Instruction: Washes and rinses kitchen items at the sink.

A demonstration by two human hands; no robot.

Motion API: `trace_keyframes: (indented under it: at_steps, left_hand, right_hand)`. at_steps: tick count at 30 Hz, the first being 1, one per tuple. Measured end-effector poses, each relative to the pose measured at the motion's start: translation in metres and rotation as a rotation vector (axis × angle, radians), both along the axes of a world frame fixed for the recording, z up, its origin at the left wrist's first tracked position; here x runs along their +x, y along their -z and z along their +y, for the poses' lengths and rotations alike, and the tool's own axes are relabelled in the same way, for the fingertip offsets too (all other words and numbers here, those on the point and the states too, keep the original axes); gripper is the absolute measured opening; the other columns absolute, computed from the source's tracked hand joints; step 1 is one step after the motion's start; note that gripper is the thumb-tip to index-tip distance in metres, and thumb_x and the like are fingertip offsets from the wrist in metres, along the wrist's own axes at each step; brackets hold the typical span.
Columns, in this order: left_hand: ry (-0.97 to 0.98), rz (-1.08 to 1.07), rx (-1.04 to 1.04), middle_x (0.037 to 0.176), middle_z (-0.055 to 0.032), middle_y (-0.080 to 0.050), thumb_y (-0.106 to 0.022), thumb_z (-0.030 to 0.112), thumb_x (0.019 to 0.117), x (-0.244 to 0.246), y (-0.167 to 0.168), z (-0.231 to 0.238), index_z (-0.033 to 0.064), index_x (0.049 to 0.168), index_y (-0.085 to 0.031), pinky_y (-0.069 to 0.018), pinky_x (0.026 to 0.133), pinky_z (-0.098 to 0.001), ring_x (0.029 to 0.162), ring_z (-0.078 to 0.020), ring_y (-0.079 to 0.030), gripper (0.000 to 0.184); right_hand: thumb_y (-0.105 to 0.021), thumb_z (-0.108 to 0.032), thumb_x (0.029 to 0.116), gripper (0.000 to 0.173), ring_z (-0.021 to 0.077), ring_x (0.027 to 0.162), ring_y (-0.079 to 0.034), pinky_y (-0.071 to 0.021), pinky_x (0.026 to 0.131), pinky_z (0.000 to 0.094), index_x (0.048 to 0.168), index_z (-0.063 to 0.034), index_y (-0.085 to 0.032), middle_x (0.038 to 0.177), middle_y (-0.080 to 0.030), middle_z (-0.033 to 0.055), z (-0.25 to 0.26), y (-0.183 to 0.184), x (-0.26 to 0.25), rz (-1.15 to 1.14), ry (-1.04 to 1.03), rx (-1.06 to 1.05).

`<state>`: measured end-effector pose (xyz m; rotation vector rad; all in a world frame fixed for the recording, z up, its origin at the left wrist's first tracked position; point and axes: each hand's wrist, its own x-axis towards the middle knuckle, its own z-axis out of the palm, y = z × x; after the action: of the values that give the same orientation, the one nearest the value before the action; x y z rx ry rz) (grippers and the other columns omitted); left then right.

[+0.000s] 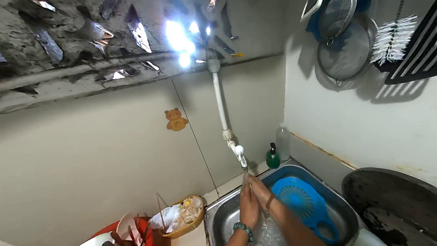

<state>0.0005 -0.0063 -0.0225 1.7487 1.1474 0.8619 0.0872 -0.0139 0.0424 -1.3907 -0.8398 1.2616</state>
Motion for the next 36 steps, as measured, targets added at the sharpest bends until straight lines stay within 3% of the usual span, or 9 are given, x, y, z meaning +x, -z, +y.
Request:
trace_keyframes:
  at_steps: [5, 7, 10, 18, 20, 23, 25, 29, 36]
  left_hand:
    - [-0.170, -0.299, -0.098, 0.155, -0.0206, -0.047, -0.045, 0.015, 0.1083, 0.013, -0.004, -0.005, 0.0032, 0.160, -0.029, -0.0441, 0.113, -0.0458, 0.135, -0.0284, -0.055, 0.055]
    - [-0.268, -0.411, -0.088, 0.128, -0.0228, -0.064, -0.058, 0.007, 0.1010, 0.019, -0.006, -0.009, -0.0016, 0.152, -0.041, -0.0550, 0.095, -0.0417, 0.107, -0.0252, -0.068, 0.054]
    - [-0.351, -0.471, -0.128, 0.099, -0.0192, -0.065, -0.063, 0.002, 0.0949, 0.025, -0.008, -0.018, -0.0074, 0.136, -0.046, -0.0562, 0.076, -0.0356, 0.081, -0.0188, -0.065, 0.046]
    - [-0.472, -0.431, -0.268, 0.114, -0.0274, -0.062, -0.046, 0.013, 0.1096, 0.024, -0.007, -0.014, -0.0116, 0.137, -0.042, -0.0530, 0.093, -0.0434, 0.102, -0.0296, -0.064, 0.037]
    - [-0.501, -0.539, -0.316, 0.110, -0.0256, -0.061, -0.044, 0.012, 0.1096, 0.019, 0.002, -0.011, -0.0123, 0.135, -0.042, -0.0527, 0.089, -0.0418, 0.097, -0.0272, -0.062, 0.035]
    - [-0.634, -0.600, -0.364, 0.085, -0.0203, -0.061, -0.040, 0.010, 0.1093, 0.004, 0.019, 0.005, -0.0113, 0.106, -0.058, -0.0534, 0.070, -0.0438, 0.074, -0.0258, -0.061, 0.028]
    - [-0.717, -0.570, -0.421, 0.098, -0.0269, -0.061, -0.035, 0.017, 0.1119, -0.007, 0.023, 0.013, -0.0117, 0.120, -0.056, -0.0531, 0.074, -0.0506, 0.083, -0.0334, -0.062, 0.036]
    - [-0.754, -0.521, -0.389, 0.139, -0.0342, -0.050, -0.028, 0.023, 0.1140, -0.023, 0.024, 0.018, -0.0068, 0.149, -0.036, -0.0460, 0.102, -0.0566, 0.123, -0.0427, -0.055, 0.047]
    - [-0.742, -0.404, -0.279, 0.135, -0.0322, -0.055, -0.027, 0.028, 0.1145, -0.030, 0.018, 0.017, -0.0061, 0.144, -0.045, -0.0447, 0.103, -0.0553, 0.122, -0.0401, -0.057, 0.049]
  right_hand:
    - [-0.037, -0.035, 0.1123, 0.052, 0.0269, 0.143, -0.046, -0.0345, 0.119, 0.0435, 0.150, -0.0001, -0.046, 0.154, -0.047, 0.0203, -0.012, 0.010, 0.002, -0.086, -0.082, 0.073]
    - [-0.040, -0.027, 0.1117, 0.044, 0.0269, 0.127, -0.056, -0.0423, 0.110, 0.0424, 0.144, 0.0013, -0.049, 0.140, -0.056, 0.0214, -0.011, 0.015, 0.004, -0.164, -0.100, 0.092]
    - [-0.044, -0.025, 0.1099, 0.044, 0.0311, 0.119, -0.061, -0.0459, 0.105, 0.0464, 0.144, 0.0018, -0.047, 0.129, -0.062, 0.0237, -0.011, 0.020, 0.006, -0.295, -0.142, 0.045]
    - [-0.037, -0.037, 0.1116, 0.052, 0.0319, 0.136, -0.053, -0.0377, 0.116, 0.0514, 0.152, -0.0062, -0.047, 0.144, -0.058, 0.0196, -0.020, 0.011, 0.000, -0.544, -0.290, -0.023]
    - [-0.030, -0.040, 0.1125, 0.053, 0.0334, 0.135, -0.054, -0.0381, 0.115, 0.0534, 0.150, -0.0081, -0.050, 0.142, -0.060, 0.0199, -0.027, 0.007, -0.001, -0.667, -0.373, -0.026]
    - [-0.027, -0.039, 0.1132, 0.055, 0.0388, 0.126, -0.060, -0.0415, 0.109, 0.0568, 0.138, -0.0018, -0.059, 0.129, -0.065, 0.0250, -0.042, 0.018, 0.004, -0.820, -0.550, 0.024]
    - [-0.031, -0.036, 0.1129, 0.050, 0.0357, 0.129, -0.059, -0.0354, 0.115, 0.0560, 0.139, -0.0045, -0.060, 0.132, -0.066, 0.0212, -0.050, 0.032, 0.014, -0.970, -0.670, 0.073]
    - [-0.050, -0.020, 0.1068, 0.047, 0.0304, 0.155, -0.029, -0.0062, 0.126, 0.0626, 0.153, -0.0113, -0.049, 0.159, -0.046, 0.0123, -0.057, 0.053, 0.031, -1.282, -0.692, 0.022]
    - [-0.047, 0.010, 0.0989, 0.057, 0.0419, 0.156, -0.020, -0.0039, 0.123, 0.0688, 0.152, -0.0107, -0.051, 0.164, -0.035, 0.0212, -0.066, 0.057, 0.016, -1.426, -0.682, 0.044]
